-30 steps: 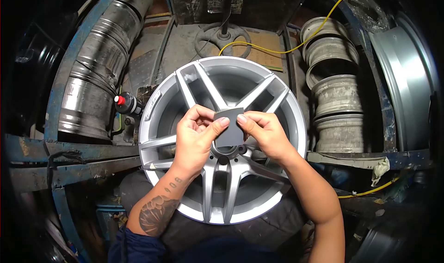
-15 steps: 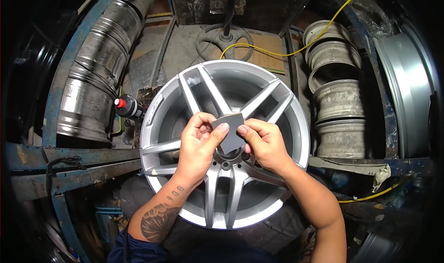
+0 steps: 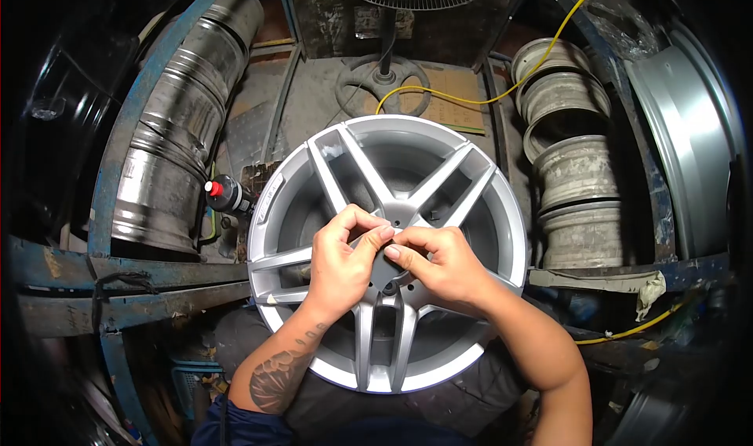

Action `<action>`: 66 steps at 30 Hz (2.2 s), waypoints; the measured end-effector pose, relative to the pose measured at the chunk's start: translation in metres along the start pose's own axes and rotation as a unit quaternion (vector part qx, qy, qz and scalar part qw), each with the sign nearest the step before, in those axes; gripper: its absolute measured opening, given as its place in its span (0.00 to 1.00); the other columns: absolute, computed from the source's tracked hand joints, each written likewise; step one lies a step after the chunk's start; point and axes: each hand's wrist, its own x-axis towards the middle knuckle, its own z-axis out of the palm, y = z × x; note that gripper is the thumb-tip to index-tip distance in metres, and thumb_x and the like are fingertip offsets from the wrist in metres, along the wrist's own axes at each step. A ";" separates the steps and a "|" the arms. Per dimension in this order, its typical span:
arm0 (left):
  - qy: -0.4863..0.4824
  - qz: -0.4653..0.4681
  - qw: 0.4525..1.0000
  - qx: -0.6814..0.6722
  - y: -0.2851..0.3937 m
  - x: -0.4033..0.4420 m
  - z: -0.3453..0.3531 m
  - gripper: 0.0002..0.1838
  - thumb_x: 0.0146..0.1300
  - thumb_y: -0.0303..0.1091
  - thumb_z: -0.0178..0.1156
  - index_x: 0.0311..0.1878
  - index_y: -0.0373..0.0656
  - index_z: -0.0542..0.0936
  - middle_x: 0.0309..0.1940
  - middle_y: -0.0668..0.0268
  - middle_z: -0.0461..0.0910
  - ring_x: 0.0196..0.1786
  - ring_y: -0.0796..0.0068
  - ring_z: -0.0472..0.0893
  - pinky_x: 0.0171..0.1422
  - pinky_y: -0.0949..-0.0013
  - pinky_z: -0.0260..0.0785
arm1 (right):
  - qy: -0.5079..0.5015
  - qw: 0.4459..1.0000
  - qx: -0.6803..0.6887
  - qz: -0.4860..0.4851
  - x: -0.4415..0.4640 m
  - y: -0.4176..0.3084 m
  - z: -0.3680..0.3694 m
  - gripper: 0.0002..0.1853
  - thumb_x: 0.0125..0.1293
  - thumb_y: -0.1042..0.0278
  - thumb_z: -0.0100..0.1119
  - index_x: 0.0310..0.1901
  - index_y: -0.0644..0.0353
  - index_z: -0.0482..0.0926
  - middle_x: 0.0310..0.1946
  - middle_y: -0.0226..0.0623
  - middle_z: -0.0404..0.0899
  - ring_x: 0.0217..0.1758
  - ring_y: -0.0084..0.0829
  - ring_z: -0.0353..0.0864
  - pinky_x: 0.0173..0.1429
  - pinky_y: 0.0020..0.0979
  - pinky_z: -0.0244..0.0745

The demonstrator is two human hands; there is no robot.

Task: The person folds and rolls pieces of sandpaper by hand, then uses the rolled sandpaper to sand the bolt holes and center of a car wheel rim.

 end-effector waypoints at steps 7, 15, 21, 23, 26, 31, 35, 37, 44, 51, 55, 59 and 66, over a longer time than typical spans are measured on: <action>-0.048 -0.024 0.998 0.018 0.006 0.001 0.000 0.08 0.74 0.33 0.67 0.43 0.39 0.80 0.36 0.71 0.82 0.42 0.85 0.79 0.49 0.77 0.71 | 0.033 0.999 0.009 -0.025 -0.003 -0.002 -0.004 0.12 0.73 0.63 0.67 0.41 0.66 0.87 0.21 0.42 0.80 0.23 0.24 0.75 0.30 0.33 0.70; -0.041 -0.063 0.994 -0.082 0.001 0.004 -0.005 0.08 0.74 0.33 0.67 0.42 0.40 0.81 0.35 0.73 0.80 0.39 0.84 0.77 0.47 0.77 0.70 | -0.023 0.980 -0.154 -0.121 -0.004 -0.014 -0.014 0.20 0.71 0.61 0.67 0.22 0.62 0.78 0.16 0.45 0.76 0.17 0.45 0.76 0.25 0.40 0.68; -0.007 -0.069 0.996 -0.061 -0.011 0.002 0.010 0.26 0.73 0.39 0.68 0.66 0.44 0.68 0.50 0.66 0.77 0.52 0.80 0.74 0.55 0.75 0.71 | 0.102 0.941 -0.240 -0.214 -0.004 -0.004 0.002 0.20 0.65 0.72 0.69 0.17 0.60 0.71 0.12 0.39 0.68 0.15 0.38 0.71 0.23 0.37 0.64; -0.021 -0.113 0.990 -0.085 -0.006 0.001 0.010 0.29 0.74 0.38 0.67 0.69 0.45 0.63 0.49 0.65 0.77 0.49 0.80 0.76 0.55 0.74 0.72 | 0.119 0.924 -0.260 -0.255 -0.001 0.001 0.005 0.20 0.64 0.72 0.69 0.17 0.59 0.71 0.12 0.37 0.68 0.15 0.38 0.73 0.24 0.38 0.66; -0.061 -0.162 0.973 -0.150 0.007 0.000 0.008 0.28 0.75 0.34 0.64 0.70 0.44 0.61 0.49 0.63 0.77 0.48 0.80 0.77 0.53 0.74 0.72 | 0.104 0.907 -0.306 -0.271 0.000 -0.001 0.006 0.18 0.64 0.67 0.70 0.19 0.57 0.75 0.14 0.37 0.73 0.18 0.39 0.77 0.26 0.39 0.72; -0.048 -0.112 0.979 -0.162 0.002 0.001 0.007 0.24 0.75 0.28 0.60 0.67 0.43 0.62 0.49 0.62 0.78 0.48 0.80 0.78 0.51 0.73 0.73 | 0.097 0.939 -0.242 -0.225 -0.003 -0.013 -0.007 0.18 0.65 0.62 0.72 0.21 0.57 0.76 0.16 0.37 0.76 0.20 0.41 0.80 0.29 0.39 0.75; -0.091 -0.056 0.988 -0.108 0.004 -0.002 0.007 0.26 0.71 0.25 0.63 0.67 0.41 0.62 0.46 0.65 0.75 0.47 0.81 0.76 0.51 0.74 0.72 | 0.170 0.957 -0.141 -0.189 -0.001 -0.016 -0.020 0.11 0.69 0.65 0.70 0.45 0.64 0.85 0.36 0.39 0.84 0.35 0.32 0.84 0.41 0.31 0.79; -0.103 -0.003 0.993 -0.051 0.000 -0.005 0.008 0.29 0.67 0.23 0.66 0.67 0.42 0.63 0.41 0.69 0.72 0.44 0.82 0.74 0.49 0.75 0.69 | 0.106 0.978 -0.068 -0.164 0.002 -0.007 -0.024 0.11 0.71 0.65 0.68 0.47 0.63 0.85 0.38 0.38 0.85 0.38 0.28 0.84 0.45 0.30 0.78; -0.153 -0.038 0.983 -0.098 0.012 -0.007 0.004 0.32 0.67 0.26 0.69 0.68 0.43 0.63 0.39 0.70 0.73 0.44 0.84 0.75 0.49 0.76 0.69 | -0.081 0.983 0.165 0.003 -0.007 -0.009 -0.031 0.11 0.77 0.65 0.64 0.48 0.66 0.84 0.40 0.28 0.84 0.44 0.16 0.80 0.50 0.25 0.75; -0.186 -0.124 0.966 -0.131 0.018 -0.001 -0.001 0.27 0.73 0.34 0.68 0.69 0.42 0.67 0.45 0.70 0.78 0.47 0.85 0.77 0.53 0.77 0.70 | -0.023 0.986 0.165 0.004 -0.003 -0.007 -0.033 0.09 0.75 0.67 0.66 0.45 0.66 0.86 0.38 0.29 0.86 0.43 0.17 0.81 0.50 0.25 0.78; -0.172 -0.141 0.964 -0.145 0.014 0.000 0.003 0.16 0.77 0.39 0.64 0.60 0.40 0.77 0.46 0.70 0.81 0.47 0.87 0.77 0.51 0.76 0.71 | -0.003 0.991 0.134 0.007 0.000 -0.001 -0.035 0.09 0.74 0.69 0.67 0.45 0.67 0.86 0.38 0.30 0.87 0.43 0.18 0.81 0.50 0.25 0.78; -0.173 -0.120 0.978 -0.004 0.007 0.004 -0.006 0.13 0.78 0.41 0.63 0.48 0.40 0.84 0.37 0.75 0.82 0.40 0.88 0.75 0.45 0.77 0.70 | -0.002 0.995 0.099 0.005 0.000 -0.002 -0.031 0.09 0.72 0.70 0.69 0.46 0.67 0.87 0.39 0.31 0.88 0.44 0.18 0.82 0.52 0.24 0.78; -0.149 -0.093 0.982 -0.071 -0.002 0.006 0.000 0.12 0.77 0.39 0.64 0.45 0.38 0.85 0.36 0.74 0.82 0.41 0.88 0.76 0.46 0.78 0.69 | 0.048 0.993 0.109 0.000 0.001 -0.003 -0.023 0.09 0.73 0.69 0.69 0.45 0.67 0.86 0.38 0.29 0.87 0.43 0.18 0.81 0.50 0.23 0.76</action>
